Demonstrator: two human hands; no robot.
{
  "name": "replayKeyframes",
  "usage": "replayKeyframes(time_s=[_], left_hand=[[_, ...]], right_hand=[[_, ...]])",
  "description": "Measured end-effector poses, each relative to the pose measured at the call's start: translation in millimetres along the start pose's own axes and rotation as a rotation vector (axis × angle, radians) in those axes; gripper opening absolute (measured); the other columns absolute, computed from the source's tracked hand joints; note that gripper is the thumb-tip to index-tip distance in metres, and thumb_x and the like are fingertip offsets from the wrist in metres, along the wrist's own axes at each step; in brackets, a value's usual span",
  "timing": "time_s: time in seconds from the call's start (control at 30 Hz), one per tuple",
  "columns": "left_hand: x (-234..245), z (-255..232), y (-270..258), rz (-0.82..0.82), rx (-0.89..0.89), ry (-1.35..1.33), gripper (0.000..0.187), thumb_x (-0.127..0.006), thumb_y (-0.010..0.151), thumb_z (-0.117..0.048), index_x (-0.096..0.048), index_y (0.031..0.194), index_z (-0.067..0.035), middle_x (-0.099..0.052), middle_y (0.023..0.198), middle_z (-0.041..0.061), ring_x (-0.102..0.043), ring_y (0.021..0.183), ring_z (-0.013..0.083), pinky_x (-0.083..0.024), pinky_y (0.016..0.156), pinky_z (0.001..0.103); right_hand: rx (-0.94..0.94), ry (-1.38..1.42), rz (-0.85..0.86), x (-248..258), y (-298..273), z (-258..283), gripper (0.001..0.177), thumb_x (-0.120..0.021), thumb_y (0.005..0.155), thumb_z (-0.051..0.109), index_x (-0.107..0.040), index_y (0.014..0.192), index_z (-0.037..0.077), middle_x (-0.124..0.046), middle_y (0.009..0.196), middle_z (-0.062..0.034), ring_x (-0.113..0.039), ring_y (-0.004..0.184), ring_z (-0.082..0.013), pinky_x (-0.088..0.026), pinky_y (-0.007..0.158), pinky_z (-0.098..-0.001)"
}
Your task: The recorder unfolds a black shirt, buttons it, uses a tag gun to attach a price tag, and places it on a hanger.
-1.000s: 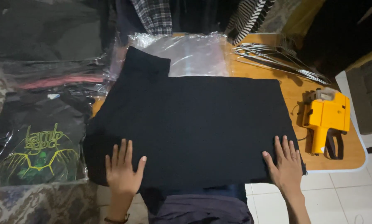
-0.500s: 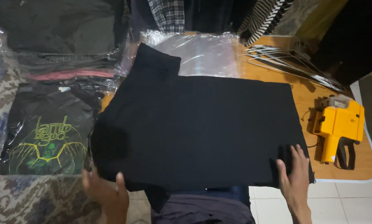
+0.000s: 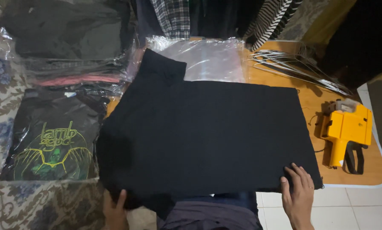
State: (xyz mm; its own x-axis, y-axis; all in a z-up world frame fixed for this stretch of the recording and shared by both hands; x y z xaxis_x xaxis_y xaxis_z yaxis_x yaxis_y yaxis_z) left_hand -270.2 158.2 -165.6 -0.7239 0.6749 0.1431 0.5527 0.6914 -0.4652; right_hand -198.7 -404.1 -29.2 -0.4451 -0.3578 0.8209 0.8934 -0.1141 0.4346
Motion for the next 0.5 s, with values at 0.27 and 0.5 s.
replayKeyframes(time_s=[0.27, 0.5], left_hand=[[-9, -112, -61, 0.047, 0.140, -0.168, 0.056, -0.071, 0.092, -0.016, -0.054, 0.141, 0.006, -0.066, 0.129, 0.024, -0.067, 0.111, 0.0365, -0.053, 0.097, 0.050], [4, 84, 106, 0.390, 0.070, -0.212, 0.059, -0.064, 0.093, -0.028, -0.051, 0.142, 0.001, -0.068, 0.128, 0.013, -0.068, 0.114, 0.0259, -0.052, 0.099, 0.039]], right_hand=[[-0.047, -0.049, 0.094, 8, 15, 8, 0.033, -0.061, 0.099, 0.026, -0.068, 0.121, 0.001, -0.063, 0.137, -0.0180, -0.052, 0.137, -0.0380, -0.037, 0.117, -0.0494], [-0.061, -0.082, 0.340, 27, 69, 74, 0.057, -0.067, 0.090, 0.048, -0.066, 0.128, 0.005, -0.067, 0.133, -0.0143, -0.064, 0.115, -0.0324, -0.044, 0.107, -0.0468]])
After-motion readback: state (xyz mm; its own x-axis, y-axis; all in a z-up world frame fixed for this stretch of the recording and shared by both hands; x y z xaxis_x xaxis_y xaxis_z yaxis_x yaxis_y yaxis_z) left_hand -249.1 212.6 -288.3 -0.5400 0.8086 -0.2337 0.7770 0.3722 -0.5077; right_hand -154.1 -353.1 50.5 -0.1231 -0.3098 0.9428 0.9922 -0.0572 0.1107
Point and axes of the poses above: each hand's wrist, its own y-axis towards the middle knuckle, its own x-axis out of the back of the hand, z = x × y, the point moved 3 cm from there along y, towards the middle knuckle
